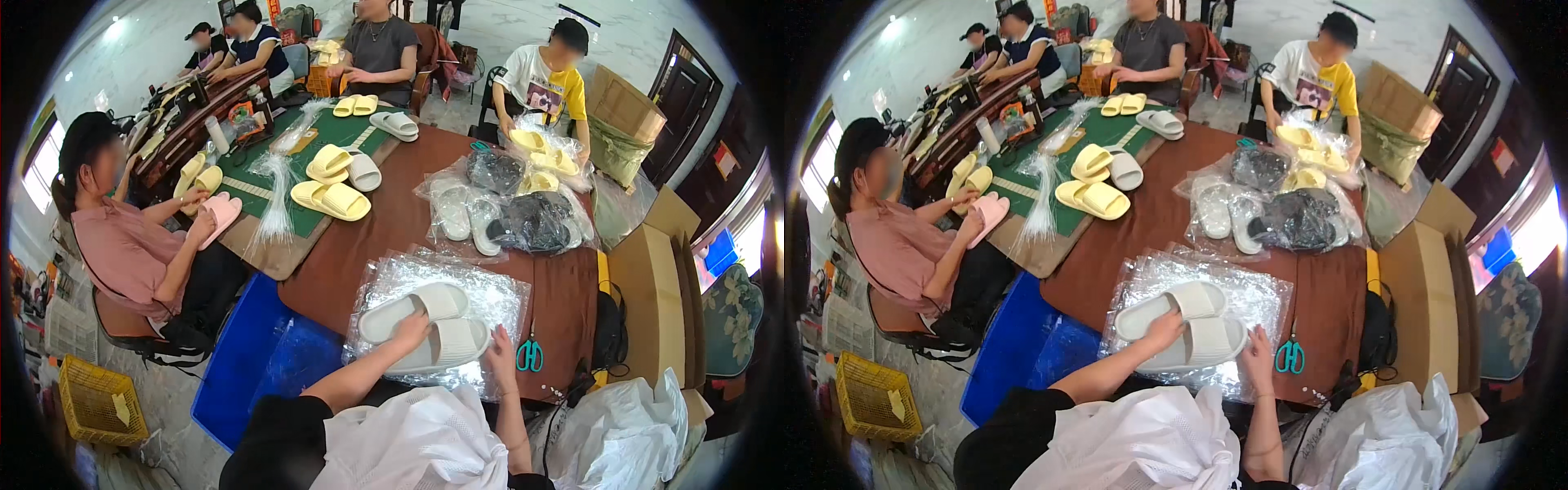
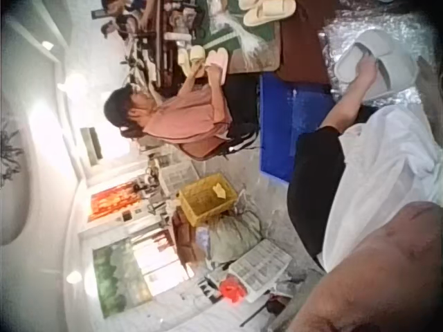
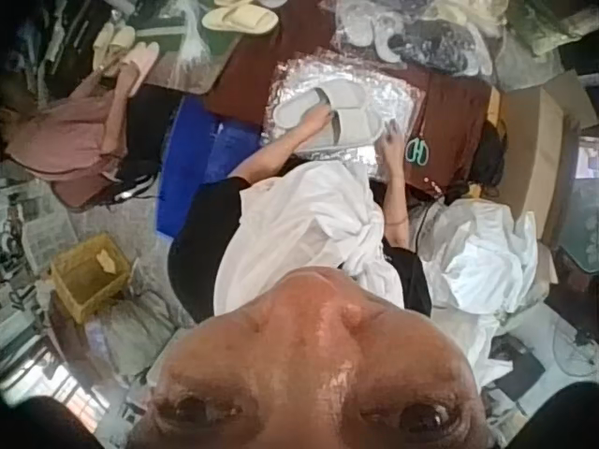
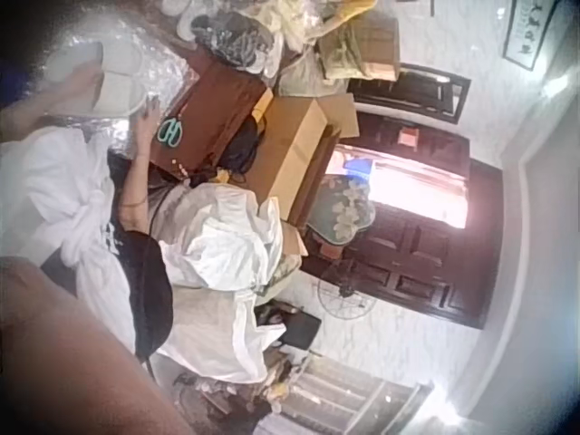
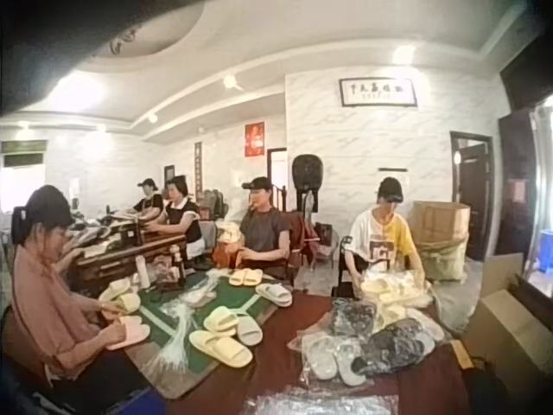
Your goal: The person trims slippers using scissors and packs the slippers into plastic bags by hand.
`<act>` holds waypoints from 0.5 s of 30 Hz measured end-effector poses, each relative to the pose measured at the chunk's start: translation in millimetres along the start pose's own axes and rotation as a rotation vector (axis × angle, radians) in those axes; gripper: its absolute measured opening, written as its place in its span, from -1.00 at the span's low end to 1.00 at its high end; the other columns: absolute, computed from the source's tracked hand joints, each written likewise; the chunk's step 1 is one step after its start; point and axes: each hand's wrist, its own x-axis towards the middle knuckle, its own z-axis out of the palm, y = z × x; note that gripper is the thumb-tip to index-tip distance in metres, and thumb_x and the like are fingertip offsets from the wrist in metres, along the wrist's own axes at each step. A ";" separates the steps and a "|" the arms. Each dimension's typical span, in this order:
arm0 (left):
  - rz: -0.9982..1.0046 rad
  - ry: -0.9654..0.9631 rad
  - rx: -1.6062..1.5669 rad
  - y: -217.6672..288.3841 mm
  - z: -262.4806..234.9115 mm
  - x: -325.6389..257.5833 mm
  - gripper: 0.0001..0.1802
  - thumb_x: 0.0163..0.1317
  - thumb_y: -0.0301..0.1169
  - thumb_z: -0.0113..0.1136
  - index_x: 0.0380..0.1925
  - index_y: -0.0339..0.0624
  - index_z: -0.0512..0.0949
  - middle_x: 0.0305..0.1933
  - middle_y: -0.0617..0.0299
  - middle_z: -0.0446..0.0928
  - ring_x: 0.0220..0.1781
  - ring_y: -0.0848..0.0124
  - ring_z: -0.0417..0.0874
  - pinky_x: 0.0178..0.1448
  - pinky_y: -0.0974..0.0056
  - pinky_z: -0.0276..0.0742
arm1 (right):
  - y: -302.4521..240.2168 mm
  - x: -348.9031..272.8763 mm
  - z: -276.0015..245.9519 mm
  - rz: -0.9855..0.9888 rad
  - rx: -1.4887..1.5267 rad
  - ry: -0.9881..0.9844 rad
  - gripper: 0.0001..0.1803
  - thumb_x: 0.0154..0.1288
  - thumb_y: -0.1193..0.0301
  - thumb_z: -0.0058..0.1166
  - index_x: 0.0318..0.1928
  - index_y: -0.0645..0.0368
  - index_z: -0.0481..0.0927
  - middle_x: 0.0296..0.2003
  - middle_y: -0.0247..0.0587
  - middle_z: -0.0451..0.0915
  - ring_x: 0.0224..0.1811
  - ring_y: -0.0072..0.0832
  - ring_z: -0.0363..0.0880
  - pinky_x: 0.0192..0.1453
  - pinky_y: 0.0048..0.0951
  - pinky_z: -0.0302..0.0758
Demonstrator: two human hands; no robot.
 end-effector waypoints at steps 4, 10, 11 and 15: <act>0.029 0.071 -0.033 -0.6 2.8 5.2 -0.74 0.22 -0.32 0.17 -0.17 -0.26 0.53 -0.10 -0.10 0.51 -0.07 -0.11 0.57 -0.01 -0.09 0.53 | 1.5 -10.2 -35.4 0.005 0.068 0.328 -0.54 0.24 0.56 0.05 0.18 0.22 0.51 0.29 0.05 0.34 0.31 -0.04 0.31 0.32 -0.21 0.32; -0.075 0.160 -0.053 20.5 -9.2 21.5 -0.71 0.19 -0.29 0.25 -0.19 -0.27 0.53 -0.12 -0.11 0.52 -0.08 -0.11 0.57 -0.02 -0.09 0.52 | 15.4 -30.2 -46.6 0.096 -0.674 0.412 -0.42 0.15 0.59 0.20 0.22 0.27 0.40 0.05 0.11 0.37 0.11 0.02 0.37 0.20 -0.11 0.39; -0.076 0.161 -0.054 21.1 -9.5 20.0 -0.71 0.19 -0.29 0.25 -0.19 -0.27 0.53 -0.12 -0.11 0.52 -0.08 -0.11 0.57 -0.02 -0.09 0.52 | 15.1 -30.3 -47.4 0.096 -0.675 0.411 -0.42 0.15 0.59 0.20 0.22 0.27 0.40 0.05 0.11 0.37 0.11 0.02 0.37 0.20 -0.11 0.39; -0.030 0.138 -0.074 22.0 -20.3 -0.4 -0.70 0.20 -0.30 0.26 -0.14 -0.25 0.53 -0.11 -0.06 0.54 -0.06 -0.06 0.58 0.01 -0.02 0.52 | 15.9 -26.6 -53.9 0.164 -0.672 0.346 -0.41 0.16 0.57 0.18 0.24 0.25 0.38 0.00 0.15 0.42 0.10 0.05 0.40 0.20 -0.11 0.39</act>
